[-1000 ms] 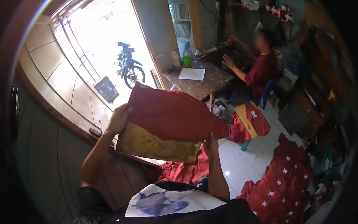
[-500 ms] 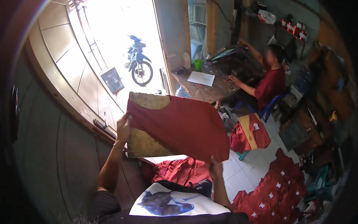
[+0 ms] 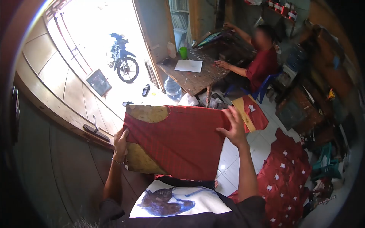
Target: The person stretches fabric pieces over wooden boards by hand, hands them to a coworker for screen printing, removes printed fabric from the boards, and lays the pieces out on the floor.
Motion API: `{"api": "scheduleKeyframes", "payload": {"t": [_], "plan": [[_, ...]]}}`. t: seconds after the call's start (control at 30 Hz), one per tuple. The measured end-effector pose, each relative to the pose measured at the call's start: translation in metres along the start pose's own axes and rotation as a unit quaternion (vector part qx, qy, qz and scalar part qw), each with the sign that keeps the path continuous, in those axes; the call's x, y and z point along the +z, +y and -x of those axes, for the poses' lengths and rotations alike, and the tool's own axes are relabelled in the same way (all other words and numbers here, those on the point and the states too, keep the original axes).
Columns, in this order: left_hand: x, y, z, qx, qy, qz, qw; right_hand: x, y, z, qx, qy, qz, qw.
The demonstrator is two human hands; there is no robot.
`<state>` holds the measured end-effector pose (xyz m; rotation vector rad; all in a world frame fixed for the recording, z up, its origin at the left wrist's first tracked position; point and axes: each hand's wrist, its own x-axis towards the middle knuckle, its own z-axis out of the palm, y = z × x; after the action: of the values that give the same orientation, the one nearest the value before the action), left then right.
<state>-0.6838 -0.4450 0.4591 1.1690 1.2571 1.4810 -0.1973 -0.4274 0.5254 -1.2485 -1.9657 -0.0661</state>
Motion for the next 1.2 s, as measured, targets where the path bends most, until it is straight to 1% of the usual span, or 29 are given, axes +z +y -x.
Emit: {"api": "scheduleKeyframes", "payload": {"t": [0.03, 0.07, 0.1, 0.13, 0.2, 0.23, 0.27, 0.3, 0.33, 0.4, 0.43, 0.47, 0.57, 0.6, 0.67, 0.73, 0.77, 0.8, 0.87, 0.9, 0.93, 0.97, 1.0, 1.03, 1.07, 1.1, 1.13, 1.17, 1.2], "plan": [[0.006, 0.005, 0.003, -0.002, -0.003, 0.002, 1.000, -0.001, 0.002, -0.007, 0.002, -0.001, 0.004, 1.000], [0.014, 0.013, 0.009, -0.027, -0.005, 0.028, 0.999, 0.000, 0.005, -0.015, 0.034, -0.080, -0.082, 0.993], [0.021, 0.019, 0.015, -0.050, 0.001, 0.058, 0.997, 0.003, 0.010, -0.024, 0.058, -0.162, -0.166, 0.971], [0.026, 0.022, 0.018, -0.046, 0.008, 0.066, 0.997, 0.010, 0.017, -0.024, 0.103, -0.147, -0.239, 0.954], [0.027, 0.024, 0.030, -0.072, -0.018, 0.099, 0.992, 0.009, 0.022, -0.026, 0.202, -0.261, -0.296, 0.896], [0.017, 0.008, 0.029, -0.060, -0.031, 0.056, 0.996, 0.013, 0.037, -0.021, 0.203, -0.268, -0.296, 0.894], [0.009, -0.006, 0.035, -0.065, -0.027, 0.056, 0.996, 0.024, 0.061, -0.012, 0.230, -0.331, -0.327, 0.855], [0.008, -0.009, 0.037, -0.068, -0.040, 0.064, 0.995, 0.027, 0.067, -0.012, 0.255, -0.387, -0.354, 0.812], [0.008, -0.011, 0.040, -0.071, -0.053, 0.072, 0.993, 0.029, 0.070, -0.009, 0.257, -0.390, -0.353, 0.811], [0.012, -0.011, 0.049, -0.086, -0.042, 0.101, 0.990, 0.024, 0.068, 0.001, 0.283, -0.391, -0.409, 0.774], [0.015, -0.010, 0.051, -0.090, -0.031, 0.128, 0.987, 0.020, 0.064, 0.002, 0.264, -0.386, -0.388, 0.794], [0.014, -0.011, 0.052, -0.093, -0.029, 0.129, 0.987, 0.018, 0.057, 0.004, 0.265, -0.389, -0.387, 0.792], [0.011, -0.012, 0.054, -0.111, -0.039, 0.138, 0.983, 0.023, 0.044, 0.015, 0.293, -0.264, -0.509, 0.765], [0.016, -0.011, 0.053, -0.112, -0.030, 0.151, 0.982, 0.026, 0.045, 0.019, 0.295, -0.264, -0.510, 0.764], [0.014, -0.012, 0.051, -0.115, -0.012, 0.162, 0.980, 0.032, 0.047, 0.026, 0.368, -0.184, -0.572, 0.710], [0.003, -0.017, 0.044, -0.106, -0.035, 0.054, 0.992, 0.026, 0.040, 0.021, 0.376, -0.127, -0.578, 0.713], [-0.013, -0.010, 0.037, -0.155, -0.070, 0.016, 0.985, 0.024, 0.049, 0.019, 0.374, -0.124, -0.578, 0.715], [-0.023, -0.019, 0.027, -0.112, -0.091, 0.033, 0.989, 0.023, 0.055, 0.015, 0.373, -0.118, -0.576, 0.718], [-0.035, -0.012, 0.009, -0.103, -0.157, 0.014, 0.982, 0.014, 0.044, -0.005, 0.356, -0.133, -0.576, 0.723], [-0.040, -0.008, 0.000, -0.116, -0.181, 0.038, 0.976, 0.008, 0.041, -0.011, 0.345, -0.140, -0.574, 0.729], [-0.043, -0.008, -0.008, -0.119, -0.185, 0.042, 0.975, 0.009, 0.048, -0.009, 0.345, -0.143, -0.571, 0.731], [-0.055, -0.033, -0.016, -0.071, -0.107, -0.075, 0.989, 0.014, 0.060, -0.008, 0.362, -0.103, -0.564, 0.735], [-0.066, -0.059, -0.027, -0.021, -0.027, -0.191, 0.981, 0.015, 0.067, -0.010, 0.377, -0.062, -0.556, 0.738], [-0.064, -0.062, -0.025, -0.009, 0.046, -0.289, 0.956, 0.012, 0.059, -0.017, 0.373, -0.061, -0.554, 0.742], [-0.059, -0.065, -0.025, -0.014, 0.029, -0.235, 0.972, 0.007, 0.047, -0.023, 0.356, -0.093, -0.557, 0.744], [-0.043, -0.052, -0.018, -0.122, -0.009, -0.090, 0.988, 0.004, 0.040, -0.026, 0.342, -0.125, -0.560, 0.744], [-0.021, -0.030, -0.005, -0.228, -0.047, 0.057, 0.971, 0.007, 0.042, -0.025, 0.343, -0.123, -0.558, 0.745], [0.009, 0.000, 0.014, -0.236, -0.060, 0.011, 0.970, 0.011, 0.046, -0.020, 0.342, -0.137, -0.553, 0.747], [0.007, -0.011, 0.016, -0.260, -0.099, -0.096, 0.956, 0.014, 0.048, -0.015, 0.344, -0.153, -0.547, 0.748]]}}
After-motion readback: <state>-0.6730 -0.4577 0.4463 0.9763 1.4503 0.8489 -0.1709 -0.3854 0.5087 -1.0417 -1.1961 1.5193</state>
